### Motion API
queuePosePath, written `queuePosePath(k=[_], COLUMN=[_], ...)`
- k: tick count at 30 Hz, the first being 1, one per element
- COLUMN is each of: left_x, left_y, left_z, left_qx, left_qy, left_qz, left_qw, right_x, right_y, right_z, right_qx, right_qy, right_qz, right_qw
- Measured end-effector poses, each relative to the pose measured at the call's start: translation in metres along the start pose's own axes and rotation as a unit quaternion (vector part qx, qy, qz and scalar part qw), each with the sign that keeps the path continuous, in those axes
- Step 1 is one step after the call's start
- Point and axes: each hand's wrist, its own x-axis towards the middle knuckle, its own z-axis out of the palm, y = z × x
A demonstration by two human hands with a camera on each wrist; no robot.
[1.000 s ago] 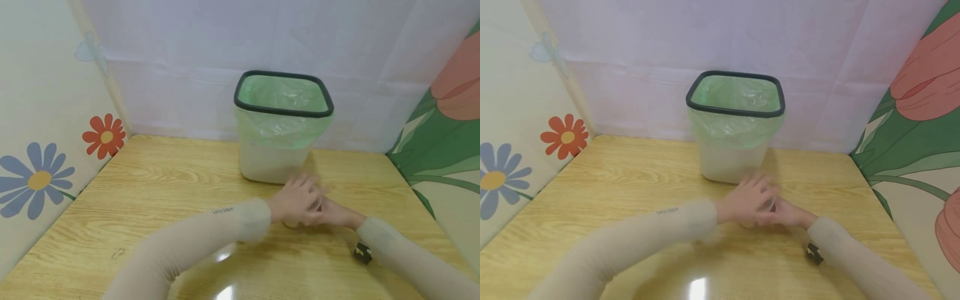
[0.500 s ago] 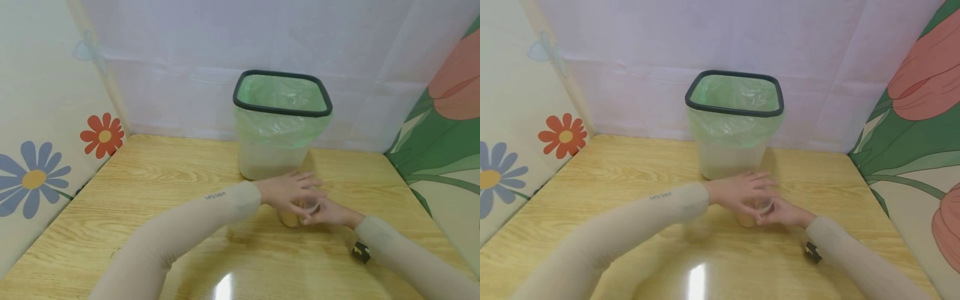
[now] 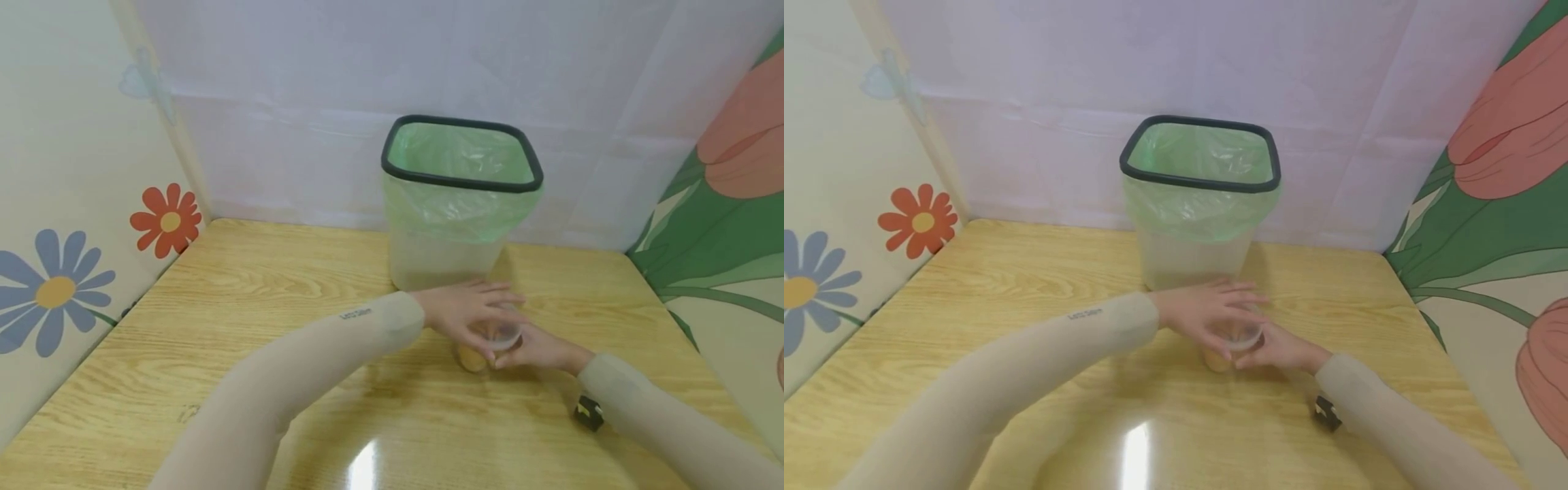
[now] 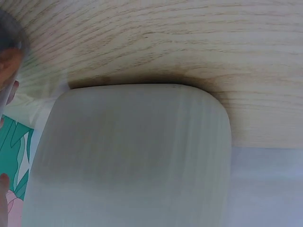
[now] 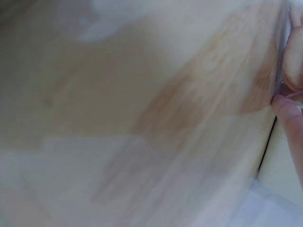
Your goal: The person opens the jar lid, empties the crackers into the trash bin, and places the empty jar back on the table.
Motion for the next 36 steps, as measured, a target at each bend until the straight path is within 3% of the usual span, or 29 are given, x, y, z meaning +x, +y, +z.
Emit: queuePosePath(k=[11, 19, 36], left_x=[0.006, 0.007, 0.006], left_y=[0.0, 0.0, 0.003], left_z=[-0.002, 0.002, 0.012], left_qx=[-0.006, -0.027, -0.021], left_qy=[0.003, 0.009, 0.04], left_qz=[0.011, 0.027, 0.025], left_qw=[0.9999, 0.9992, 0.9987], right_x=[-0.001, -0.002, 0.001], right_y=[-0.003, -0.004, 0.0], right_z=[-0.002, -0.001, -0.001], right_qx=[0.017, -0.006, -0.002], right_qy=[-0.02, -0.007, -0.018], right_qz=[0.027, 0.044, 0.019], right_qw=[0.9993, 0.999, 0.9997])
